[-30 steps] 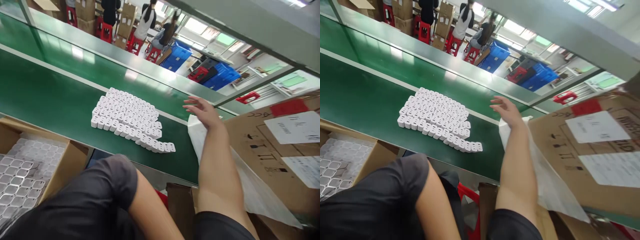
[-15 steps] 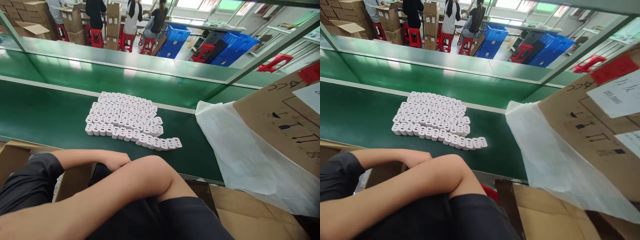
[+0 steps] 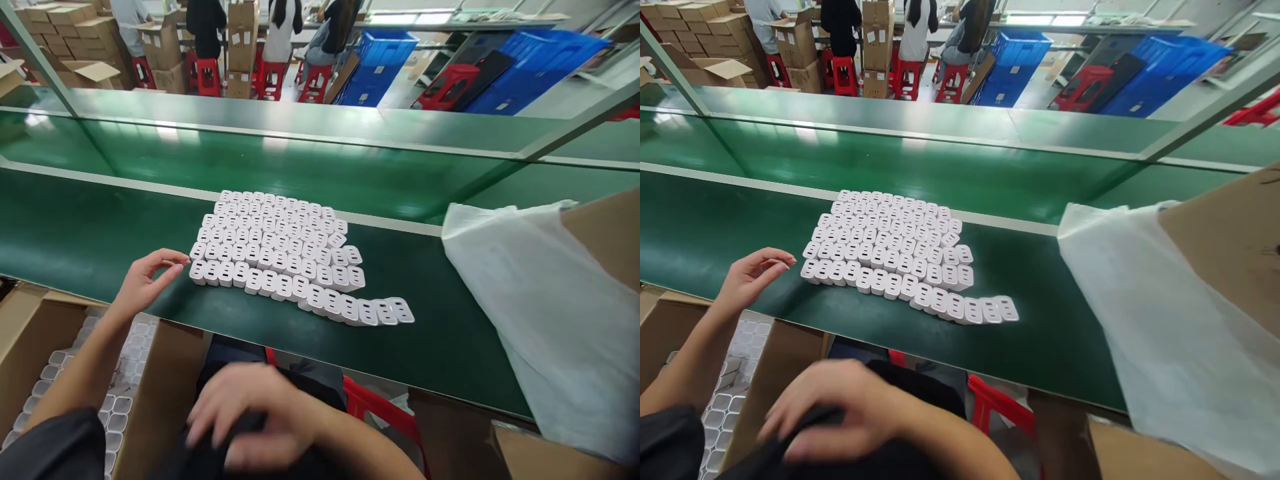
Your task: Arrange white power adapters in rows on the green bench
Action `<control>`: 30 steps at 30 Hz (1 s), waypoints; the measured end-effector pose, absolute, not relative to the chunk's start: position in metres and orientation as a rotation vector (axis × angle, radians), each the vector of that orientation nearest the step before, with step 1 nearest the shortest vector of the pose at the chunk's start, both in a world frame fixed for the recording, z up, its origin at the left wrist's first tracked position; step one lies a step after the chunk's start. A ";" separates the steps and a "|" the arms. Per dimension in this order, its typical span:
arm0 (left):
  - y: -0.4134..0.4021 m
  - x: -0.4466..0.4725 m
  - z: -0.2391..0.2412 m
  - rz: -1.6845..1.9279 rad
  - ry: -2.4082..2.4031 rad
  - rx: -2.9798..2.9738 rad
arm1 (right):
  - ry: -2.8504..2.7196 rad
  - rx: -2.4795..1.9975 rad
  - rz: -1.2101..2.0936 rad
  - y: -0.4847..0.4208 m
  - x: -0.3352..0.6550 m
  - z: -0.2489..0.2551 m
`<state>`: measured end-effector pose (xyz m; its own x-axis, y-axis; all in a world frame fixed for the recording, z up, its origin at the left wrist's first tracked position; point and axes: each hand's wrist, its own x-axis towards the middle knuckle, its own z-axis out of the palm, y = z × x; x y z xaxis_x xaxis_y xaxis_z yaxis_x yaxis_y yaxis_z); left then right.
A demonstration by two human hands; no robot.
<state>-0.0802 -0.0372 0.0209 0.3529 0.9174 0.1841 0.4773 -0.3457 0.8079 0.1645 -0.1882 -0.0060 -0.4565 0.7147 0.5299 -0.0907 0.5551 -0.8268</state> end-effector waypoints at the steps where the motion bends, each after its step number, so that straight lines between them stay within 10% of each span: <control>1: -0.038 -0.087 0.009 0.892 1.278 1.966 | -1.733 -0.597 0.989 -0.186 0.175 -0.014; 8: -0.041 -0.079 -0.042 0.856 1.258 2.068 | -1.573 -1.290 0.475 -0.181 0.222 -0.074; 30: -0.041 -0.062 -0.061 0.989 1.155 2.822 | -1.641 -1.449 0.365 -0.174 0.209 -0.072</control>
<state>-0.0617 -0.0409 -0.0609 0.5502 0.6140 0.5659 0.6537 -0.7384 0.1655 0.2087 -0.1742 -0.0721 0.0793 0.9054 0.4170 0.6431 0.2731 -0.7154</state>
